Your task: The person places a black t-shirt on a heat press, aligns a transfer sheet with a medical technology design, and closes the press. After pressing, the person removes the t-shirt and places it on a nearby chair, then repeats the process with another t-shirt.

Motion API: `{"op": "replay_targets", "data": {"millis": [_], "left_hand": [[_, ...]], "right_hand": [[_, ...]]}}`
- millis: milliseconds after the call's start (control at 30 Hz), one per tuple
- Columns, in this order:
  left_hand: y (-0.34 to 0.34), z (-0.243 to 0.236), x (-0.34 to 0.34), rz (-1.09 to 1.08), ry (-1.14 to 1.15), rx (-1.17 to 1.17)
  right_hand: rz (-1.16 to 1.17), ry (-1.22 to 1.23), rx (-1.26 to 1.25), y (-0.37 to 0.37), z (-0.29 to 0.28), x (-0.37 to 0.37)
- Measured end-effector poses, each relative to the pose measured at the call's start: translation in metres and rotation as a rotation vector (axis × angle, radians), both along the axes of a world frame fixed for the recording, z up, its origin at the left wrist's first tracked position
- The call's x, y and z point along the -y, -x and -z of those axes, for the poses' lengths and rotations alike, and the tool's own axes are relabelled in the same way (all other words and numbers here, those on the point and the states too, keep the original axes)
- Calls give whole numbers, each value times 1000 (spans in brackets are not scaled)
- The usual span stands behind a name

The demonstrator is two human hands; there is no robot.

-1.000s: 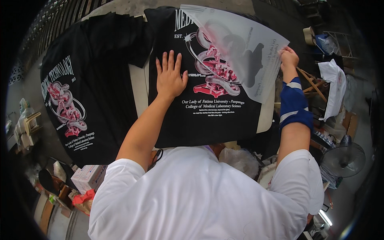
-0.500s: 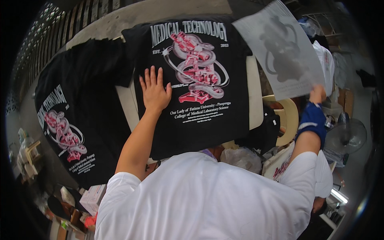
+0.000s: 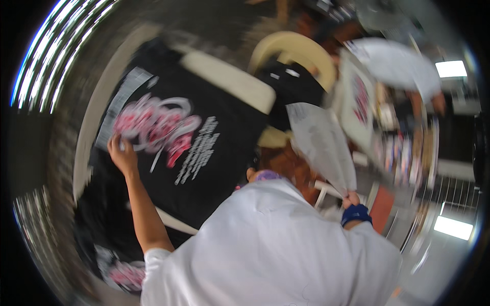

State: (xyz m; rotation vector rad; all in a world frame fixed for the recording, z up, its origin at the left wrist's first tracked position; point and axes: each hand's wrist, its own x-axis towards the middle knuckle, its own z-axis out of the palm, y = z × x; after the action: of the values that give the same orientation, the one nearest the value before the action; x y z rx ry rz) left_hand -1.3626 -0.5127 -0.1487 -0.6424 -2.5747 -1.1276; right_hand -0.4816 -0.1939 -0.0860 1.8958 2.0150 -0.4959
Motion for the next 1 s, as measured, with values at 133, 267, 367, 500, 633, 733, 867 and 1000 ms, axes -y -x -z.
{"op": "replay_targets", "data": {"millis": [133,267,367,500,633,733,867,1000], "left_hand": [[-65,31,-100,391,73,-71],[-178,10,-226,756,-5,77],[-248,-9,-279,982,-15,59],[-326,-33,-305,1206,84,104],[-373,-32,-282,1301,182,86],[-410,-30,-246,1266,280,94],[-478,-42,-200,1111,484,251],[-517,-40,-183,1045,556,372]], "right_hand": [[837,236,-81,-50,58,172],[768,188,19,-26,103,214],[781,91,38,-17,127,180],[823,-20,34,-19,156,131],[807,-107,-25,-30,187,77],[730,-218,-173,-51,222,32],[440,-74,-28,-85,242,-46],[391,50,134,-146,255,-71]]}}
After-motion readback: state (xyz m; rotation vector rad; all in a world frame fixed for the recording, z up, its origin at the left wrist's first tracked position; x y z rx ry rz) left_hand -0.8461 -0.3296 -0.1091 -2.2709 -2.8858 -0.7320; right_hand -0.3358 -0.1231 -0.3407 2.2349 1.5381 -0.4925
